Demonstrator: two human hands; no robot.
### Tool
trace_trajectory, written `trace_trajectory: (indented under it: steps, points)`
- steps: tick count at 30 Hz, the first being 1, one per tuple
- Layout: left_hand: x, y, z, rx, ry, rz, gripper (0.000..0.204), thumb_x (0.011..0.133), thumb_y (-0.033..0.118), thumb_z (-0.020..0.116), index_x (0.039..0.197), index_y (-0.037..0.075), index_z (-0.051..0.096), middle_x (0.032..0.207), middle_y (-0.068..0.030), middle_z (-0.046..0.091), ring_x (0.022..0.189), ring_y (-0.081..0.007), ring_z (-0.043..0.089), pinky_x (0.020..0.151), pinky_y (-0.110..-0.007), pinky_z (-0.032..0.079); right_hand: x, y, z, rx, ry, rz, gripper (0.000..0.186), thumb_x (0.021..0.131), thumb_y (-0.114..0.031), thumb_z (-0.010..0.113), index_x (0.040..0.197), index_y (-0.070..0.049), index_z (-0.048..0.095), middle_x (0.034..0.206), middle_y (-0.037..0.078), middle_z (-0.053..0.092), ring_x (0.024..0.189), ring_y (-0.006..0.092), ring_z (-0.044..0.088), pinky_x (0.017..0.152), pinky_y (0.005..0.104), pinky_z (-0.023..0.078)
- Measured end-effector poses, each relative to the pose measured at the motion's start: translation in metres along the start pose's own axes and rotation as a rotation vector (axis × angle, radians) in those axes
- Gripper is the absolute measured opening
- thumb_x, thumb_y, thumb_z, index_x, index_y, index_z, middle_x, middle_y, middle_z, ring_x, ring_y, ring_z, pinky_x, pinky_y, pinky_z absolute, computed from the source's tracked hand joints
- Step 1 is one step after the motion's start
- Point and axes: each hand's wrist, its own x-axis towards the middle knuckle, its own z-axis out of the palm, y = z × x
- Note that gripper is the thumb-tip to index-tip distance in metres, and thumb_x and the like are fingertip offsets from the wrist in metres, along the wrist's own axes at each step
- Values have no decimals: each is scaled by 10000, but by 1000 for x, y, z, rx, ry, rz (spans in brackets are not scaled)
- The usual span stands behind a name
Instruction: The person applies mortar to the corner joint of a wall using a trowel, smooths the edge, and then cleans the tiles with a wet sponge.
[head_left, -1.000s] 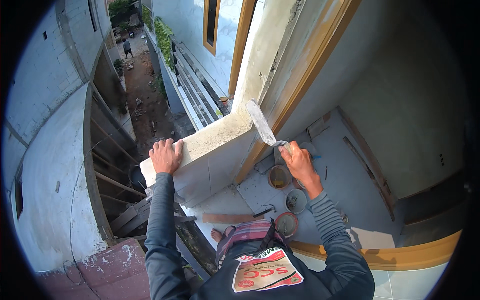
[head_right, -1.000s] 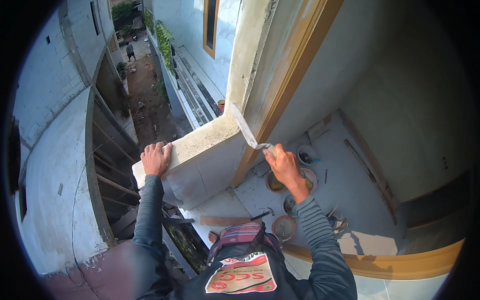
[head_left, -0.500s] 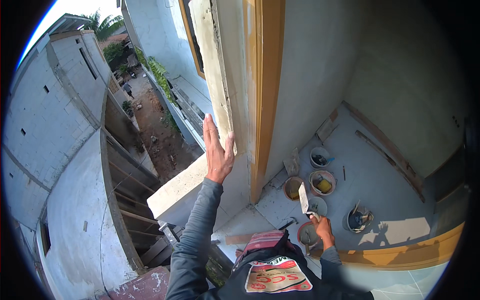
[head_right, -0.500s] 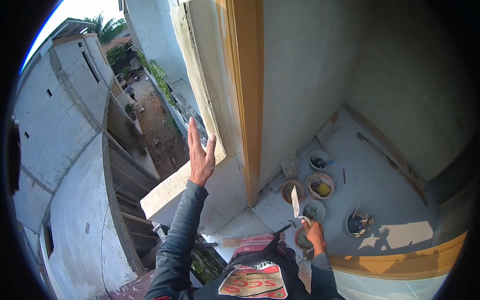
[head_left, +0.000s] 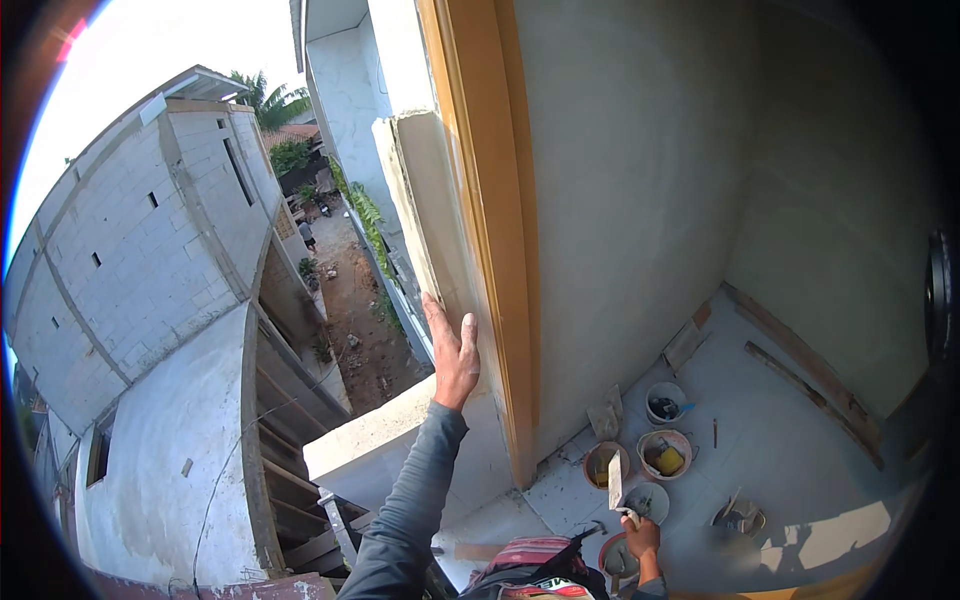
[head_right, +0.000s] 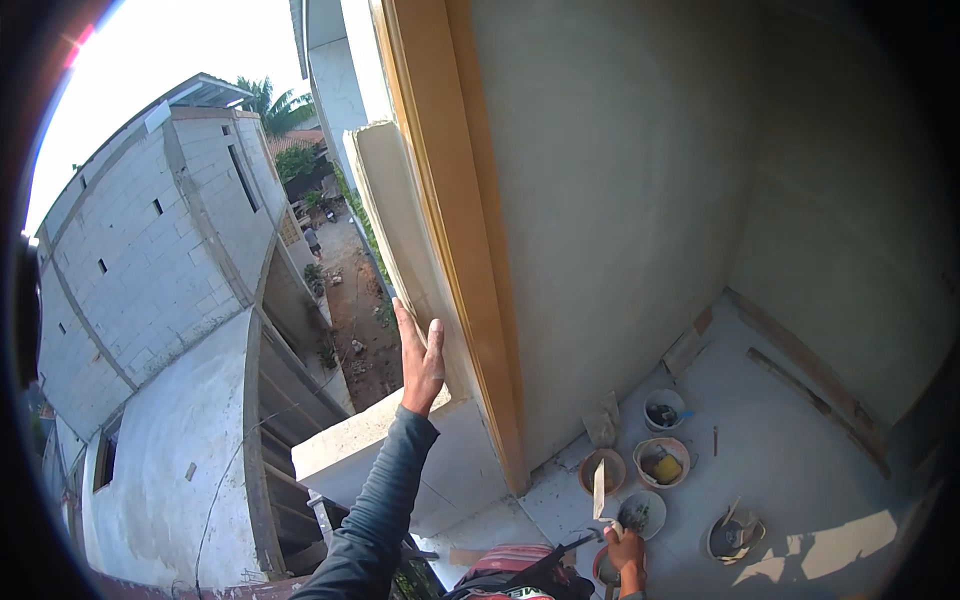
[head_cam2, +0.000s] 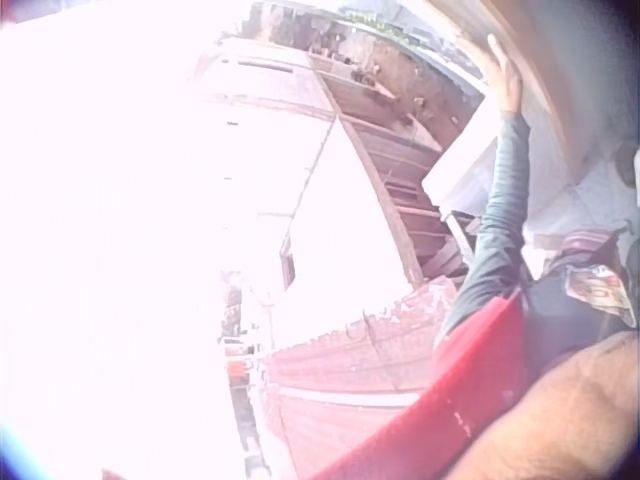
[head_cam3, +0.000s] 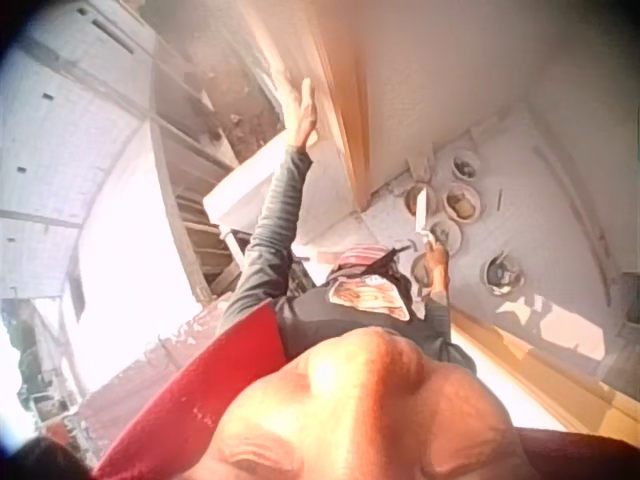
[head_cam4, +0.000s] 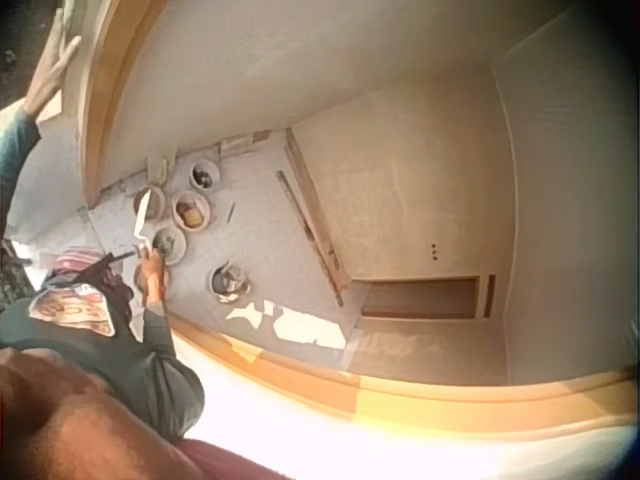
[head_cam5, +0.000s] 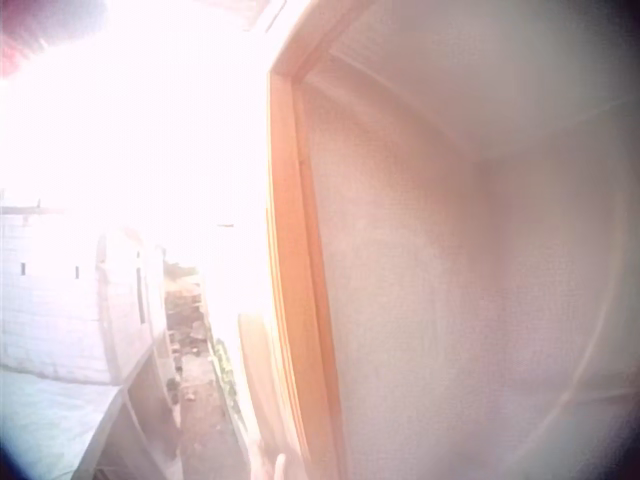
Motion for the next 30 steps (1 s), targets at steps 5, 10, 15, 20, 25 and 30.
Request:
trace_trajectory:
  steps: [5, 10, 15, 20, 25, 30]
  points:
    - [78, 58, -24, 11, 87, 158, 820, 1022, 358, 480, 1544, -74, 18, 1629, -259, 28, 1526, -340, 27, 1231, -394, 65, 17, -56, -28, 98, 2, -126, 430, 859, -372, 674, 878, 55, 629, 815, 275, 655, 832, 463, 642, 745, 493, 497]
    - [80, 45, -17, 21, 13, 191, 824, 1011, 337, 505, 1543, -76, 31, 1627, -264, 11, 1527, -335, -5, 1231, -397, 65, 22, -130, -63, 505, -137, -247, 278, 951, -279, 608, 876, -12, 586, 645, 54, 554, 514, 133, 537, 482, 308, 441]
    - [68, 41, -15, 41, 3, 209, 854, 989, 332, 546, 1546, -69, 39, 1618, -287, 21, 1524, -356, 1, 1229, -414, 82, 25, -261, -128, 699, -209, -638, 237, 992, -239, 587, 994, -3, 609, 659, 15, 583, 518, 80, 534, 480, 258, 436]
    - [64, 40, -9, 148, 23, 285, 850, 976, 291, 580, 1559, -35, 54, 1613, -287, 66, 1518, -382, 51, 1220, -421, 131, 9, -413, -201, 355, 137, -1091, 267, 997, -229, 600, 1005, 37, 572, 607, 132, 534, 480, 208, 508, 501, 355, 426]
    - [36, 27, -30, 249, -56, 318, 804, 951, 242, 606, 1550, -32, 145, 1585, -315, 142, 1485, -467, 133, 1204, -498, 164, -6, -535, -244, 41, 268, -1107, 384, 1018, -302, 554, 853, 44, 547, 576, 180, 530, 489, 291, 521, 516, 413, 438]
    - [4, -10, -42, 165, -110, 88, 704, 974, 233, 572, 1529, -33, 232, 1599, -281, 141, 1497, -444, 103, 1203, -515, 153, 10, -536, -218, -333, 231, -1007, 434, 1019, -340, 518, 888, 71, 565, 672, 267, 617, 656, 424, 650, 617, 494, 517]
